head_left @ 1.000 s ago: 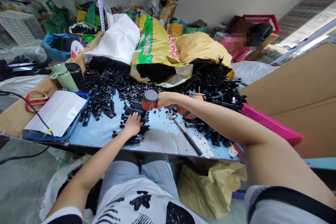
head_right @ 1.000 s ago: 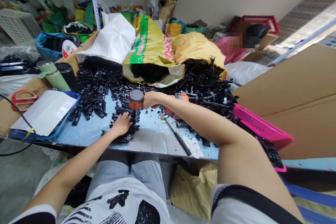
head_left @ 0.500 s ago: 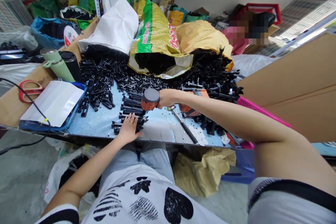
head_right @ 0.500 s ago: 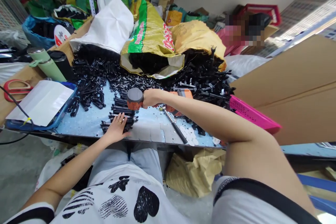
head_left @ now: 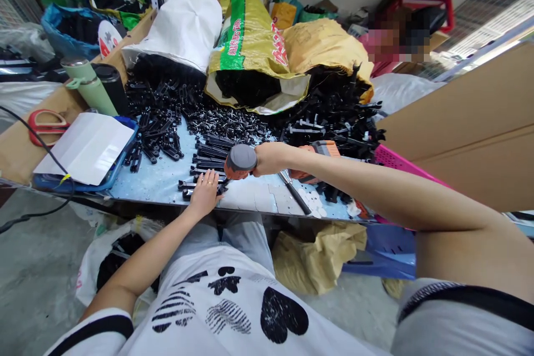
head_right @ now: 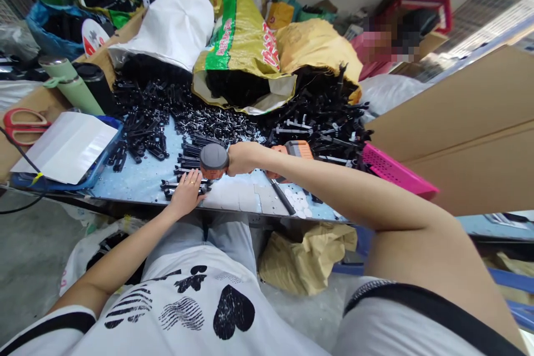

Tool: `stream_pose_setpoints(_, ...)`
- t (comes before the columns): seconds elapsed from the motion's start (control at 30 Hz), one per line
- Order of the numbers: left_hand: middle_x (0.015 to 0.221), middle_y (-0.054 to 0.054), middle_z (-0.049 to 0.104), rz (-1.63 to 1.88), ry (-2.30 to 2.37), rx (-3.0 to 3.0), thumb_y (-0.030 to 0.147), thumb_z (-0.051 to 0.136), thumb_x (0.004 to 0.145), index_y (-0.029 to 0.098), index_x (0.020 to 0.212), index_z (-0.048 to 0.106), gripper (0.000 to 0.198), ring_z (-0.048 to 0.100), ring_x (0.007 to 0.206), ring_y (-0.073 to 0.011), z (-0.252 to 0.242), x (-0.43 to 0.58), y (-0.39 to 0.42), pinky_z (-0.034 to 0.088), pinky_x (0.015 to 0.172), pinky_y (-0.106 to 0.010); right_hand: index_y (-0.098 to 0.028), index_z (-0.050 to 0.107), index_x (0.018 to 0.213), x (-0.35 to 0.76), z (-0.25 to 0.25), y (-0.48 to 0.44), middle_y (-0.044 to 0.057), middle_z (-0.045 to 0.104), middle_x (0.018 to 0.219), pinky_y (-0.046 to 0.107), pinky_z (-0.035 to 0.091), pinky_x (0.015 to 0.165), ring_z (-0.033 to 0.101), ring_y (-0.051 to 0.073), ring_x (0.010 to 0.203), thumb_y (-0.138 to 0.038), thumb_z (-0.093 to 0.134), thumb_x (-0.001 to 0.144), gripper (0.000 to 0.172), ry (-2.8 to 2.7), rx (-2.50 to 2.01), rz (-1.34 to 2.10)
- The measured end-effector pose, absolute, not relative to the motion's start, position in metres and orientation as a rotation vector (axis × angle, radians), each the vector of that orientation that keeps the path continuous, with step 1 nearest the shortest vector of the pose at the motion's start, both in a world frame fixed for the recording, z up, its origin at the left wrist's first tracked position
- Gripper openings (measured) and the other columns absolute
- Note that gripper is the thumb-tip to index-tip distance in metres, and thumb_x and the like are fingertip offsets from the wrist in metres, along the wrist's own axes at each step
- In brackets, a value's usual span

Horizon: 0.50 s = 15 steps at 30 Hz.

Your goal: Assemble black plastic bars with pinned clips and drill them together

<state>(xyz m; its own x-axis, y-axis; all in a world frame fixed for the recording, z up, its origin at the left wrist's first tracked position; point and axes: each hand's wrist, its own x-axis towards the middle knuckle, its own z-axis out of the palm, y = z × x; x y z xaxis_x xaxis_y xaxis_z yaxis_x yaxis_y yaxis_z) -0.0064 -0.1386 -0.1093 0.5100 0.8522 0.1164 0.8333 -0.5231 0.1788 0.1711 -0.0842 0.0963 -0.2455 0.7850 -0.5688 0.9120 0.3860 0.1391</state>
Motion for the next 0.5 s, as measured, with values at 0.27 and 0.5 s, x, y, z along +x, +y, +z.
stream_pose_setpoints(0.27,0.141,-0.023,0.039,0.380,1.444,2.645,0.037,0.060,0.080,0.004,0.130,0.047,0.061,0.026,0.137,-0.0332,-0.109,-0.009,-0.142,0.019,0.112,-0.045,-0.017,0.071,0.086,0.148,0.087,-0.095,0.003,0.066,0.072,0.023,0.042,0.058,0.061,0.016,0.065,-0.028,0.065,0.062,0.027,2.110,1.341,-0.514)
stream_pose_setpoints(0.5,0.147,-0.021,0.029,0.353,1.457,2.677,0.041,0.051,0.085,0.004,0.140,0.033,0.068,0.022,0.139,-0.0315,-0.116,-0.010,-0.137,0.018,0.112,-0.046,-0.017,0.067,0.085,0.214,0.068,-0.125,0.000,0.059,0.060,0.022,0.043,0.055,0.057,0.014,0.056,-0.022,0.065,0.063,0.023,2.163,1.672,-0.905)
